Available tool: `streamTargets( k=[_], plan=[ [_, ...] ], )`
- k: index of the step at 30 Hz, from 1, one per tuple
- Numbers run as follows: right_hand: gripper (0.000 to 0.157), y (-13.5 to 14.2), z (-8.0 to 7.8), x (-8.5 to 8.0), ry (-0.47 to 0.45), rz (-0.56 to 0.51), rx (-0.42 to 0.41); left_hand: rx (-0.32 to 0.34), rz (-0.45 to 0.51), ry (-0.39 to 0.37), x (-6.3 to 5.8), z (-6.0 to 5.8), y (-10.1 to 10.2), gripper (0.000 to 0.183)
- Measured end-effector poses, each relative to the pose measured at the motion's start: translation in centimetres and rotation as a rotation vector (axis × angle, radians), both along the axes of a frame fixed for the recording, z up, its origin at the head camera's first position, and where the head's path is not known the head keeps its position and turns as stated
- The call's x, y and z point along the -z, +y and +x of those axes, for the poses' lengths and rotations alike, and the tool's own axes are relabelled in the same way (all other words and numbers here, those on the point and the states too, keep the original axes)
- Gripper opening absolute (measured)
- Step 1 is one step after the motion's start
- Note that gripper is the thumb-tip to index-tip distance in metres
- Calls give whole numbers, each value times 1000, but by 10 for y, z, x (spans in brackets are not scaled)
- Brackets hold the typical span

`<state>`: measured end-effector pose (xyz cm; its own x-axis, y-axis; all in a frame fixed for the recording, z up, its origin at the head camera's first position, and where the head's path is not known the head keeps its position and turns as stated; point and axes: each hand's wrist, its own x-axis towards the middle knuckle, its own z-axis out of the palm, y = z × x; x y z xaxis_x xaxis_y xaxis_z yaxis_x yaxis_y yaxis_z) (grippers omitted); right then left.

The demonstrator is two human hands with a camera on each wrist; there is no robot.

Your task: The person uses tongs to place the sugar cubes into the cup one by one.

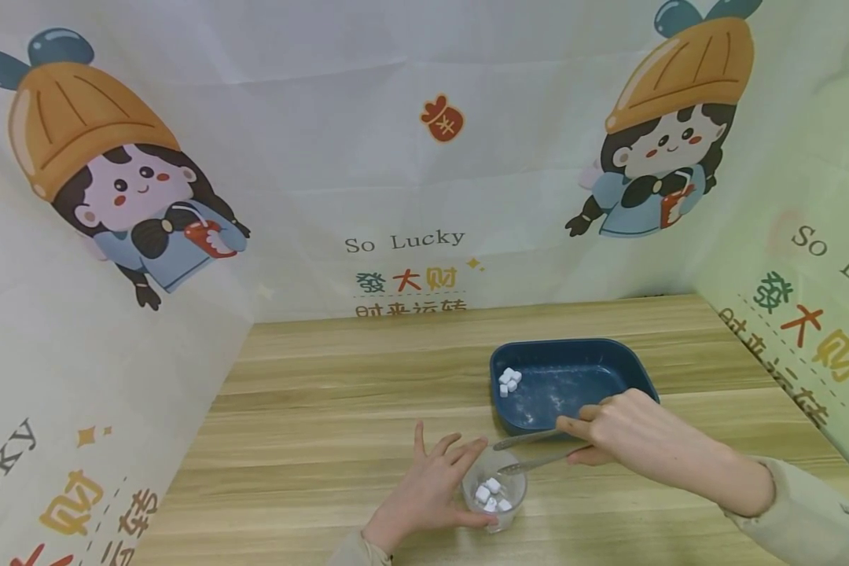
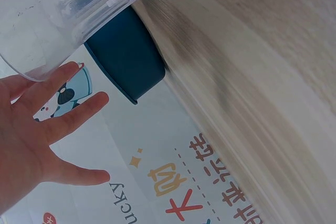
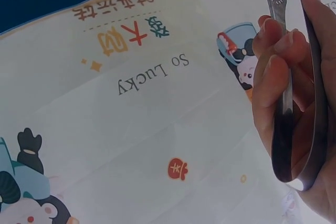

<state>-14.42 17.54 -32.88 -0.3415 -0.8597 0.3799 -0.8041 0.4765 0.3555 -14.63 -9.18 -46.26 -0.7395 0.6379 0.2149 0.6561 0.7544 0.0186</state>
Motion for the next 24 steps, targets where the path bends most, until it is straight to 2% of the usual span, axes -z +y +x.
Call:
streamTargets(
  k=[13, 24],
  plan=[
    [27, 12, -8, 4, 5, -42, -2, 4, 7, 11, 0, -1, -1, 92],
    [28, 21, -19, 3, -63, -6, 92, 3, 8, -19, -1, 0, -1, 91]
  ],
)
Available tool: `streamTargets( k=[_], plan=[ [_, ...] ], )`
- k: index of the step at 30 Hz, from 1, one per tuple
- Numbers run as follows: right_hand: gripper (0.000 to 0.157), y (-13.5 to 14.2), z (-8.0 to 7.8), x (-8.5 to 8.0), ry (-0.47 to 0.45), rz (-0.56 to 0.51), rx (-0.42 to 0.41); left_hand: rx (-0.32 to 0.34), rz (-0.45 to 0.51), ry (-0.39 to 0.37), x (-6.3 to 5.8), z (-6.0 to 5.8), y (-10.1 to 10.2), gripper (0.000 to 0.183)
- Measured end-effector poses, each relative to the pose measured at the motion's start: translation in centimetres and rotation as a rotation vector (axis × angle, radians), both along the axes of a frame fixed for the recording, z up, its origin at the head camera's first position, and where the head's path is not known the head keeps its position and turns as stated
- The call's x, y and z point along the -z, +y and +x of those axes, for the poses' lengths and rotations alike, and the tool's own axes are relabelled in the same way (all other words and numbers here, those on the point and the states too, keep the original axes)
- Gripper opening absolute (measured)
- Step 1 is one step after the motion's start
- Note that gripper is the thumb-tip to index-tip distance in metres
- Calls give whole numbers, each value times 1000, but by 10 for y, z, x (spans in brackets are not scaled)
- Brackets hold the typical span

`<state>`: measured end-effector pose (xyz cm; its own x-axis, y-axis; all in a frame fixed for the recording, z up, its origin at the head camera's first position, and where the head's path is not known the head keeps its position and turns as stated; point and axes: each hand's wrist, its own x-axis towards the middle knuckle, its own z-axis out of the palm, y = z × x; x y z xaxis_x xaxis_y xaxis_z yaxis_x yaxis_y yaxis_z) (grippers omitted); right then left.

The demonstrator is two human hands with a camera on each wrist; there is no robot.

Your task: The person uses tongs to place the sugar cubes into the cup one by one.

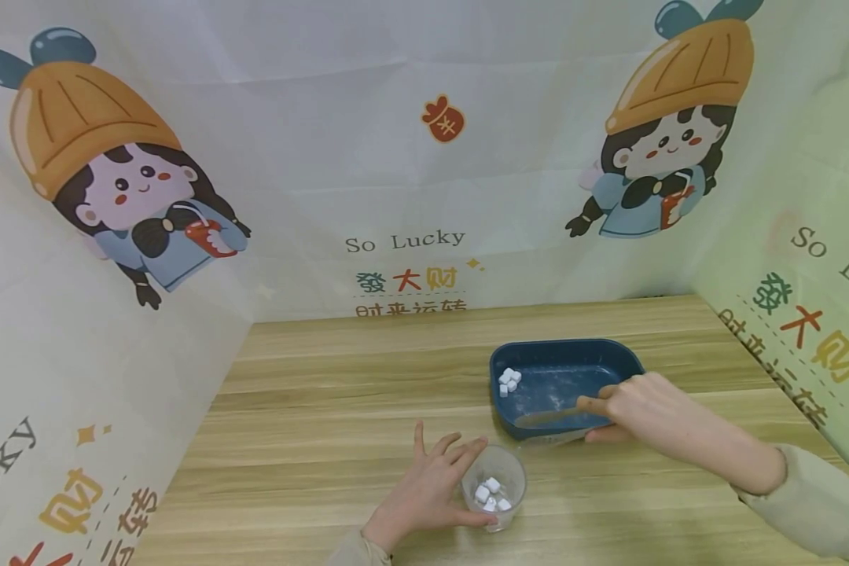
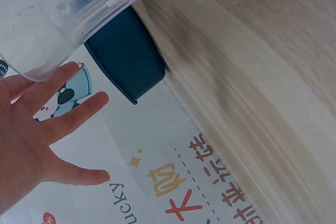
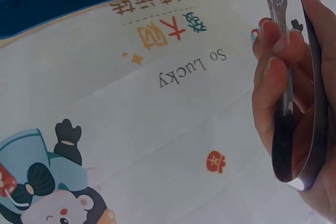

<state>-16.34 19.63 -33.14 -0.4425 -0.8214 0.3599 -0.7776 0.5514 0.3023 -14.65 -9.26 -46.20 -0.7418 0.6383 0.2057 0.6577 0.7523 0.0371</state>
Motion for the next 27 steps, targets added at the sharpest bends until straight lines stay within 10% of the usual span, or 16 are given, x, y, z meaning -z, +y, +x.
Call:
streamTargets(
  k=[27],
  plan=[
    [28, 15, -31, 2, -306, 46, 194, 2, -13, 21, 1, -1, 1, 92]
  ],
)
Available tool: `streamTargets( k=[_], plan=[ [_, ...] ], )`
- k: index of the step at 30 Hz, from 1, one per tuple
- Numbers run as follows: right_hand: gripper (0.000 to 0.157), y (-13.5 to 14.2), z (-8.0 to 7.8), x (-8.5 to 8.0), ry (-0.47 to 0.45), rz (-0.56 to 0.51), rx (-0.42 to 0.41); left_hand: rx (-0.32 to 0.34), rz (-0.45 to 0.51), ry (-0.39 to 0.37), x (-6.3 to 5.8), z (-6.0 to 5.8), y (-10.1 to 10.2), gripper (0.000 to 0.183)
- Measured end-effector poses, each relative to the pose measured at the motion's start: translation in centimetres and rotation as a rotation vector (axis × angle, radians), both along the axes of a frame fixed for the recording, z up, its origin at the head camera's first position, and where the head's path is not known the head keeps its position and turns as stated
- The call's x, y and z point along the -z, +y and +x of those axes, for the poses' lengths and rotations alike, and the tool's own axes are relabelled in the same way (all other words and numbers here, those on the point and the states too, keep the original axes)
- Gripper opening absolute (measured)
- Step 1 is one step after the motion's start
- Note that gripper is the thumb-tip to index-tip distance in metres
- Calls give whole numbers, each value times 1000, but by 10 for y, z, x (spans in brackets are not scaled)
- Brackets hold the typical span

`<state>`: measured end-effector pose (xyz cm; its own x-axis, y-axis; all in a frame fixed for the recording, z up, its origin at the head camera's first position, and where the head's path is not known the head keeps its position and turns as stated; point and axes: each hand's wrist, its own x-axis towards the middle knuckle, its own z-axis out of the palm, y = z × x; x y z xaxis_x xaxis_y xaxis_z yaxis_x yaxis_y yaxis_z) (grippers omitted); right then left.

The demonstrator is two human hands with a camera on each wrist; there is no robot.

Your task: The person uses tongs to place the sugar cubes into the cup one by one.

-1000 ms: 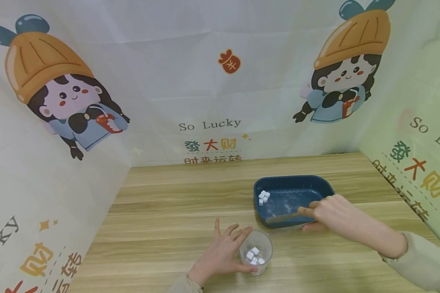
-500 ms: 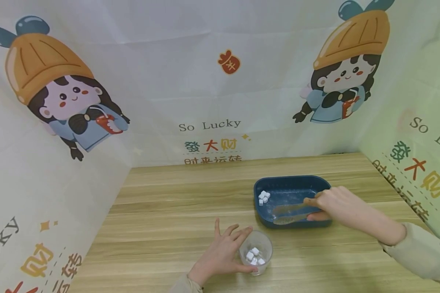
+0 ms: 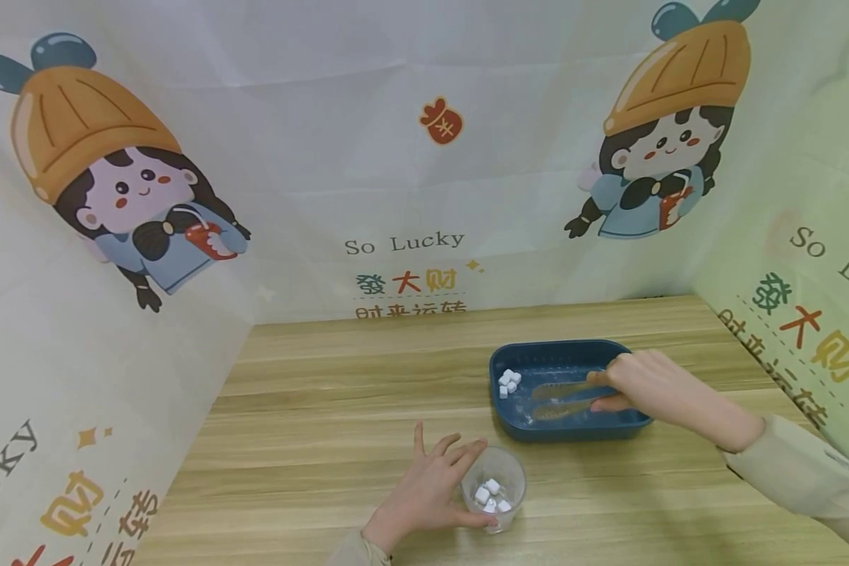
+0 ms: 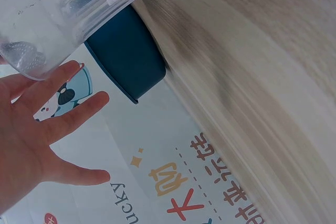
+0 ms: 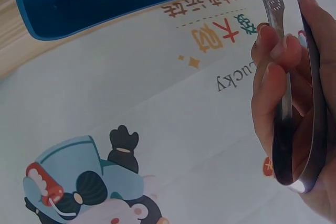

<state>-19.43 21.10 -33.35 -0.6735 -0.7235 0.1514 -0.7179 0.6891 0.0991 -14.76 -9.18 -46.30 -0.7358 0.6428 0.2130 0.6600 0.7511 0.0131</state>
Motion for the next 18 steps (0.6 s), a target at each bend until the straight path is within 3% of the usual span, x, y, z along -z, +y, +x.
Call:
streamTargets(
  k=[7, 18],
  plan=[
    [32, -1, -11, 3, -61, 3, 33, 4, 3, 9, 0, -1, 0, 91],
    [29, 2, -36, 16, -28, 36, 79, 6, 11, 16, 1, -1, 0, 91]
  ],
)
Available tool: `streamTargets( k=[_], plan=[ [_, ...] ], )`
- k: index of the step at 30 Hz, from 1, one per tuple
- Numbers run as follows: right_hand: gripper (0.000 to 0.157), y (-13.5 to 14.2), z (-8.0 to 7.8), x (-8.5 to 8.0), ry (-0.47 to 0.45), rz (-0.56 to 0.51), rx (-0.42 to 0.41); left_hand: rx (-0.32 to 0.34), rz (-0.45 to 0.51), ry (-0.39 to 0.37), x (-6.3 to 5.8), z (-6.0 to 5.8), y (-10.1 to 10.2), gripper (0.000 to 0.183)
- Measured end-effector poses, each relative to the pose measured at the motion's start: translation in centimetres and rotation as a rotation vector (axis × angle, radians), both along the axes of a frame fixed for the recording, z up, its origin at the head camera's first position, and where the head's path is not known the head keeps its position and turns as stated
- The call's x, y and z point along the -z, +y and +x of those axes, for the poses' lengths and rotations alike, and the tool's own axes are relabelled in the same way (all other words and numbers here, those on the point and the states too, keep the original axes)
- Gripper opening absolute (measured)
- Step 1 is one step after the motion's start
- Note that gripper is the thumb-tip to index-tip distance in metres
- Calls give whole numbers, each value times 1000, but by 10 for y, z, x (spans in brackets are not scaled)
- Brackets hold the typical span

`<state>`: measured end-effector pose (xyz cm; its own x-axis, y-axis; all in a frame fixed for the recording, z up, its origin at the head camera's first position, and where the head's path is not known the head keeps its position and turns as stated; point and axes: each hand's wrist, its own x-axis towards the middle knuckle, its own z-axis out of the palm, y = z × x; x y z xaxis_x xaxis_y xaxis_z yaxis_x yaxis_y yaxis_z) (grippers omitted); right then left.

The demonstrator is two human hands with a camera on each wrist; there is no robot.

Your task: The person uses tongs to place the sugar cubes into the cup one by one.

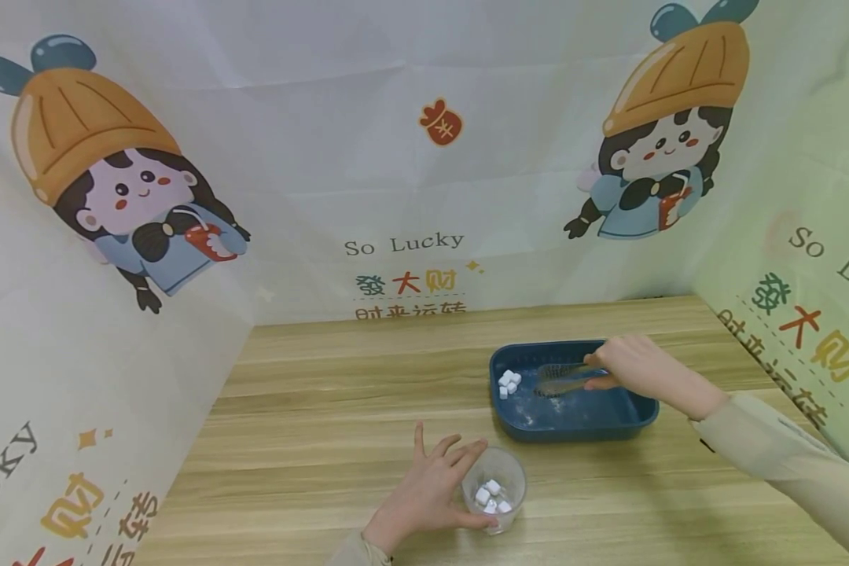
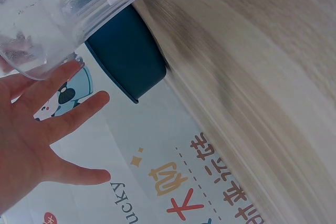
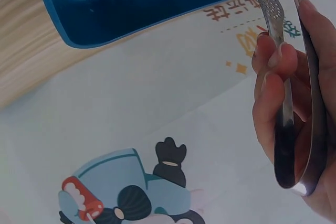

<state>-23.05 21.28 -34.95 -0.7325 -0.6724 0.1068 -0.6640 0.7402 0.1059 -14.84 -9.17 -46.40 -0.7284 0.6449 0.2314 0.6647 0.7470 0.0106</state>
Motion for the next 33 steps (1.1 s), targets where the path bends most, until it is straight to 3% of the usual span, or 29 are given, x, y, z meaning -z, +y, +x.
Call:
streamTargets(
  k=[12, 25, 33],
  plan=[
    [20, -4, -25, 17, -20, -34, 49, -10, -10, -21, -2, 1, 1, 91],
    [38, -10, -41, 30, -20, -81, 45, -6, -6, -23, -2, 1, 1, 91],
    [40, -16, -50, 38, -11, -32, 77, -8, -1, -25, -2, 1, 1, 92]
  ],
)
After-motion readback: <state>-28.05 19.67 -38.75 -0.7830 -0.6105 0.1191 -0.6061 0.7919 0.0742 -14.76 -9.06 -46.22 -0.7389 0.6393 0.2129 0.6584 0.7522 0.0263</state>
